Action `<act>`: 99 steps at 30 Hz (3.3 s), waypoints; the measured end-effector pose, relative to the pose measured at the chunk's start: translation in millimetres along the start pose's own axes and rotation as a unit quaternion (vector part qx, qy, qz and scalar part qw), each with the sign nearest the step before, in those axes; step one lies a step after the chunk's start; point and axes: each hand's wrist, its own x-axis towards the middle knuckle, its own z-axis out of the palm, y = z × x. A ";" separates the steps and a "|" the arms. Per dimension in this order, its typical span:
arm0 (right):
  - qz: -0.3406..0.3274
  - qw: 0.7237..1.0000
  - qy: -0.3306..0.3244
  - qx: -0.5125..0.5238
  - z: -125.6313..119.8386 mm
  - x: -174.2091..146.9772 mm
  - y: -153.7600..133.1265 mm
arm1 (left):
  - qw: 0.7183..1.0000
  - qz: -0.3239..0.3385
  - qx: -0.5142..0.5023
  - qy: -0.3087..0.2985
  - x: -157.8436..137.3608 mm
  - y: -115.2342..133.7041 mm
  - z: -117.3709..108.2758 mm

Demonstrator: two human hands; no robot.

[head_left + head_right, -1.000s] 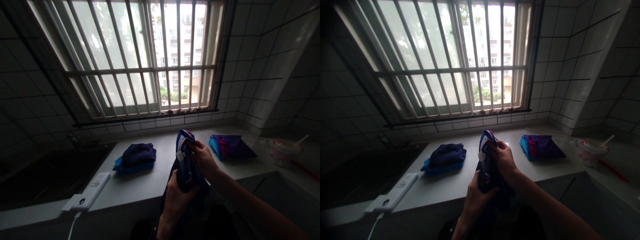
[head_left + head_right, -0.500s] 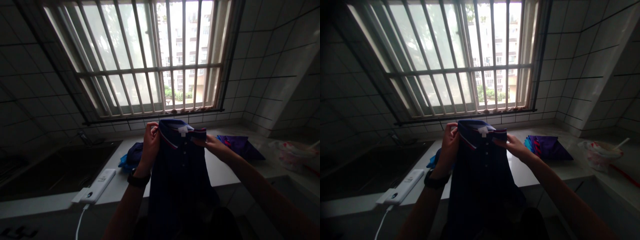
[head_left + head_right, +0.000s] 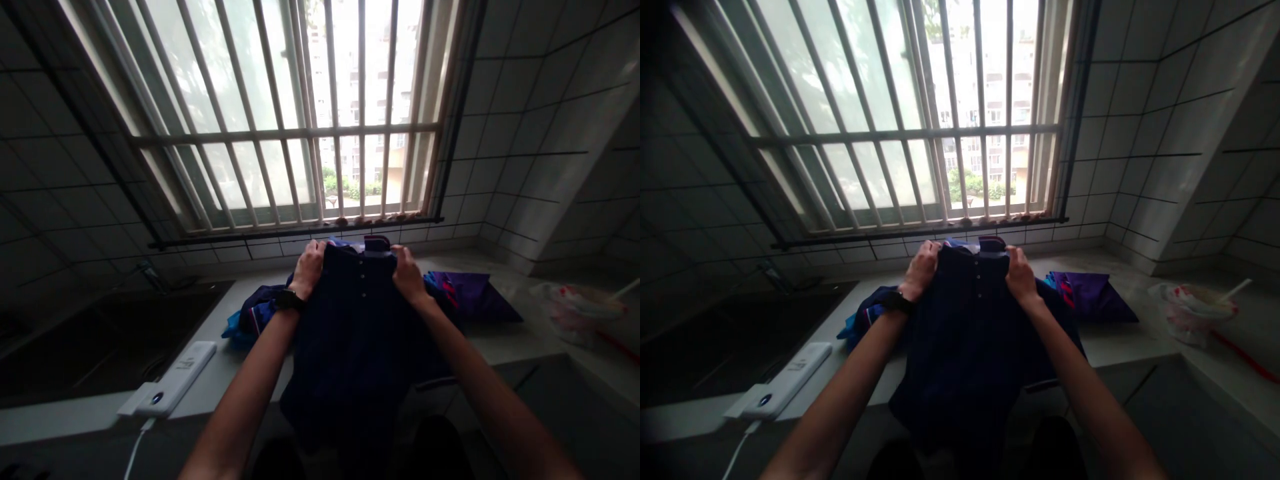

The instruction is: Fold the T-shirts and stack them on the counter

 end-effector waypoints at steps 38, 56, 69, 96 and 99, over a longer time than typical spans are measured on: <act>-0.114 0.919 -0.352 -0.135 70.7 -114.5 36.9 | 0.960 -0.136 0.063 -0.237 -161.5 8.6 105.0; 0.101 0.916 -0.330 -0.206 75.1 -107.7 32.1 | 0.953 -0.154 0.061 -0.253 -157.1 12.1 99.0; 0.098 0.926 -0.276 -0.239 73.4 -93.6 45.2 | 0.959 -0.151 0.054 -0.233 -159.2 9.1 101.8; 0.029 0.934 -0.275 -0.228 80.4 -98.3 54.7 | 0.968 -0.140 0.051 -0.204 -165.0 11.0 106.4; 0.039 0.926 -0.302 -0.224 80.9 -97.0 56.6 | 0.969 -0.142 0.047 -0.195 -165.4 13.1 104.3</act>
